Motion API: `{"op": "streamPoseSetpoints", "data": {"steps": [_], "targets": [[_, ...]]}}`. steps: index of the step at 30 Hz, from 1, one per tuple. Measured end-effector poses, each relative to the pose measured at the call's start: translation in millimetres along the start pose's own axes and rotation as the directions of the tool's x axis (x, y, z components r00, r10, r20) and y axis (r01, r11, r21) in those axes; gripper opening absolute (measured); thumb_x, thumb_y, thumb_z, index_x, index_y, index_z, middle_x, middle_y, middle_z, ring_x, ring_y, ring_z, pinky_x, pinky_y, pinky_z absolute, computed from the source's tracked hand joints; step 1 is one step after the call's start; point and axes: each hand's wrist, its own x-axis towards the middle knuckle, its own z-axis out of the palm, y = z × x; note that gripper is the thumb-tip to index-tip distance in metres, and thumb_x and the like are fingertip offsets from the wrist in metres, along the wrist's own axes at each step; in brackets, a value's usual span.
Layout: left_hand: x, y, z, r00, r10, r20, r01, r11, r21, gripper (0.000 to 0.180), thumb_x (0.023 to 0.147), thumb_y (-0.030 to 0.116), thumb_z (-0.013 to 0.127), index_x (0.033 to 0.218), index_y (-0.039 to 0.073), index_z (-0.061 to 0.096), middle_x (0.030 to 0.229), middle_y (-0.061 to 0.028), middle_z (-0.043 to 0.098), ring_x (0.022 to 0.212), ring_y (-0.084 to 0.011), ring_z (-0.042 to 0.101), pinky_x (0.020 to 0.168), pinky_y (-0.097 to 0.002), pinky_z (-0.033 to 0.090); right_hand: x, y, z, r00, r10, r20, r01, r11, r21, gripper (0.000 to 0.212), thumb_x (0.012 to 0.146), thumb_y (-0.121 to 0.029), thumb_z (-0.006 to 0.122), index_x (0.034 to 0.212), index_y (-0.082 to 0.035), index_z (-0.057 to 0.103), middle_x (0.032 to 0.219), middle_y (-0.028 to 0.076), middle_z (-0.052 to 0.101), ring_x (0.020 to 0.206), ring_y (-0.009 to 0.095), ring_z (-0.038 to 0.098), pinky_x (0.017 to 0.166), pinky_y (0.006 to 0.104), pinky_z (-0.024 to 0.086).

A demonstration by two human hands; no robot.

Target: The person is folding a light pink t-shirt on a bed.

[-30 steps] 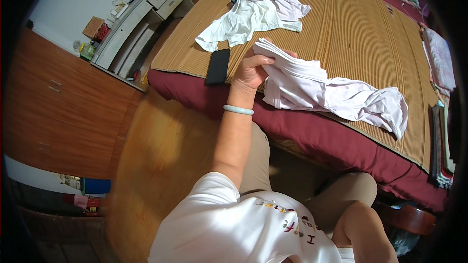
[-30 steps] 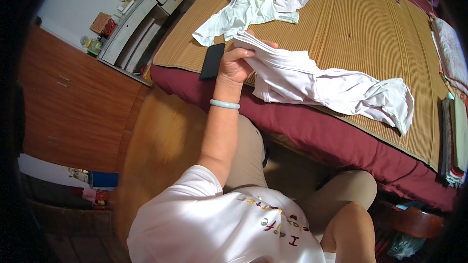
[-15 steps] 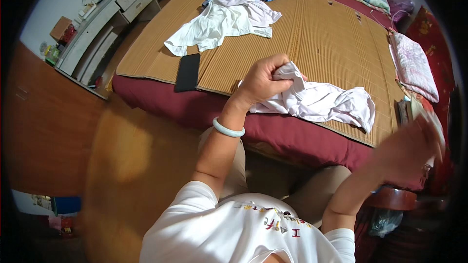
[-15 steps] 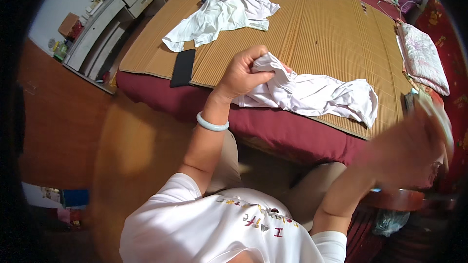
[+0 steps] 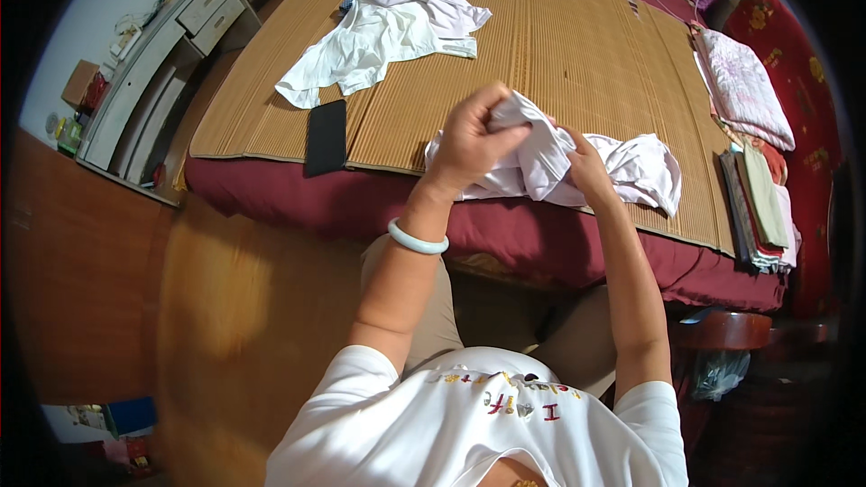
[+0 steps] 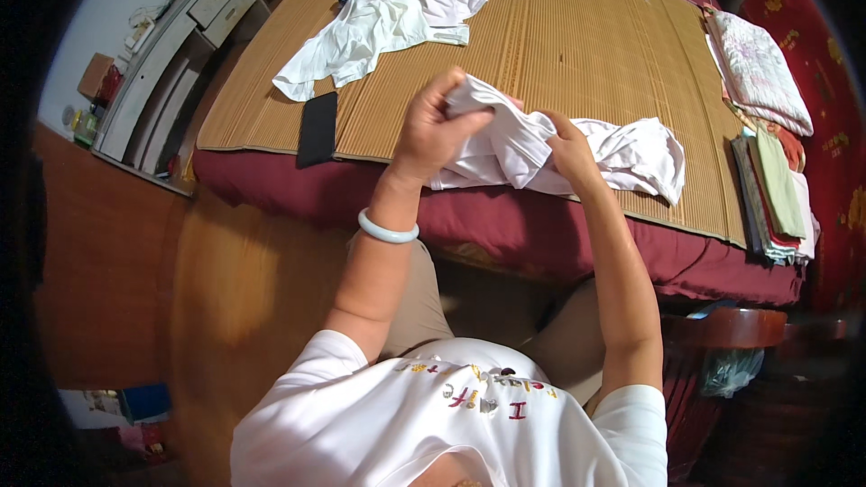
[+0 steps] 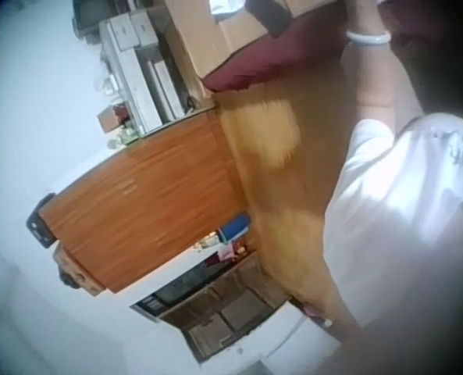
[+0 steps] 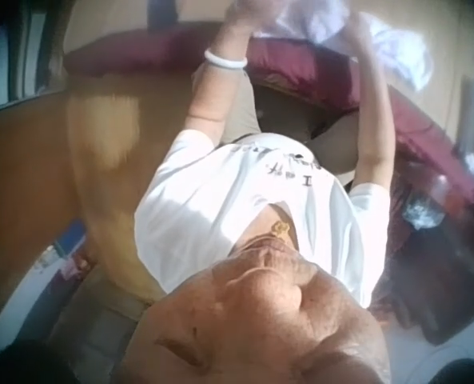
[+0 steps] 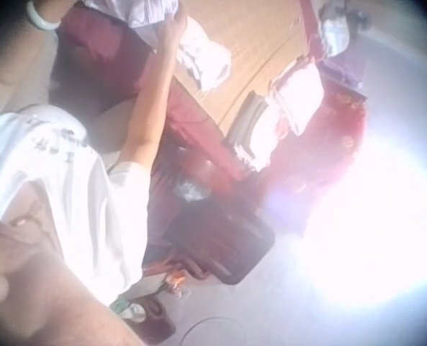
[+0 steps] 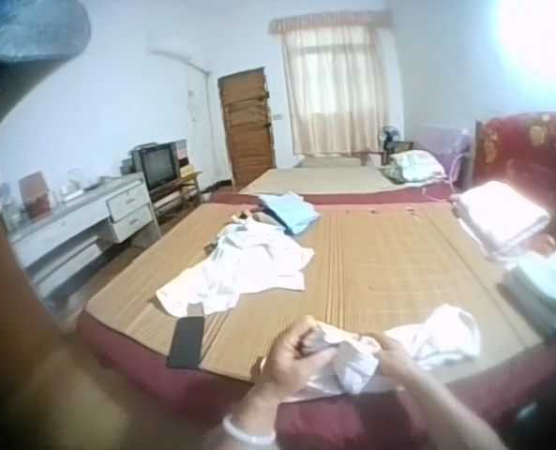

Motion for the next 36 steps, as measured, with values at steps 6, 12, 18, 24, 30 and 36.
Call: {"op": "streamPoseSetpoints", "data": {"steps": [6,12,18,24,30,36], "targets": [[4,-5,-15,0.955,-0.293,-0.049,0.209,0.779,-0.591,0.024,0.082,0.006,0.058,0.103,-0.001,0.066,0.108,-0.0231,0.071,0.101,-0.0293,0.068,0.097,-0.0420,0.052,-25,-40,-7,0.966,0.102,0.239,-0.177,0.931,0.319,0.071,0.105,-0.055,0.029,0.130,0.006,0.055,0.119,0.012,0.065,0.107,0.022,0.062,0.095,0.0330,0.047],[1,-31,-36,0.906,-0.420,-0.057,0.213,0.567,-0.796,0.032,0.083,0.010,0.059,0.111,-0.003,0.066,0.115,-0.0210,0.069,0.106,-0.0315,0.066,0.099,-0.0454,0.051,-16,-11,-8,0.913,-0.013,0.407,-0.203,0.851,0.484,0.074,0.104,-0.061,0.024,0.135,-0.001,0.052,0.120,0.009,0.063,0.103,0.017,0.058,0.093,0.0327,0.045],[-3,-37,-44,0.902,-0.421,-0.091,0.179,0.559,-0.810,0.031,0.082,0.010,0.058,0.111,0.002,0.067,0.112,-0.0183,0.070,0.106,-0.0312,0.066,0.097,-0.0496,0.052,-42,-44,-1,0.920,-0.309,0.241,0.150,0.847,0.510,0.053,0.087,-0.008,0.074,0.133,-0.003,0.048,0.118,0.006,0.057,0.096,0.011,0.058,0.082,0.0278,0.051],[-4,-32,-47,0.899,-0.423,-0.112,0.164,0.563,-0.810,0.033,0.079,0.010,0.056,0.108,-0.004,0.064,0.108,-0.0218,0.069,0.101,-0.0323,0.067,0.094,-0.0464,0.054,-45,-44,8,0.940,-0.290,0.178,0.178,0.866,0.468,0.039,0.085,0.001,0.075,0.117,-0.005,0.054,0.104,0.002,0.062,0.087,0.008,0.062,0.072,0.0220,0.052],[-4,-27,-50,0.938,-0.345,-0.042,0.173,0.569,-0.804,0.032,0.078,0.009,0.056,0.109,0.003,0.062,0.101,-0.0211,0.069,0.097,-0.0340,0.067,0.088,-0.0470,0.056,-52,-53,6,0.926,-0.355,0.130,0.254,0.838,0.483,0.020,0.086,-0.003,0.076,0.100,-0.006,0.061,0.088,-0.003,0.065,0.080,0.005,0.061,0.071,0.0192,0.050],[-3,-22,-42,0.958,-0.288,-0.012,0.159,0.561,-0.812,0.033,0.079,0.009,0.058,0.112,0.007,0.055,0.095,-0.0223,0.067,0.088,-0.0347,0.067,0.083,-0.0447,0.056,-49,-54,-4,0.826,-0.564,0.009,0.554,0.814,0.171,0.018,0.083,-0.006,0.079,0.090,-0.008,0.062,0.099,0.001,0.065,0.094,0.009,0.061,0.080,0.0248,0.049]]}}
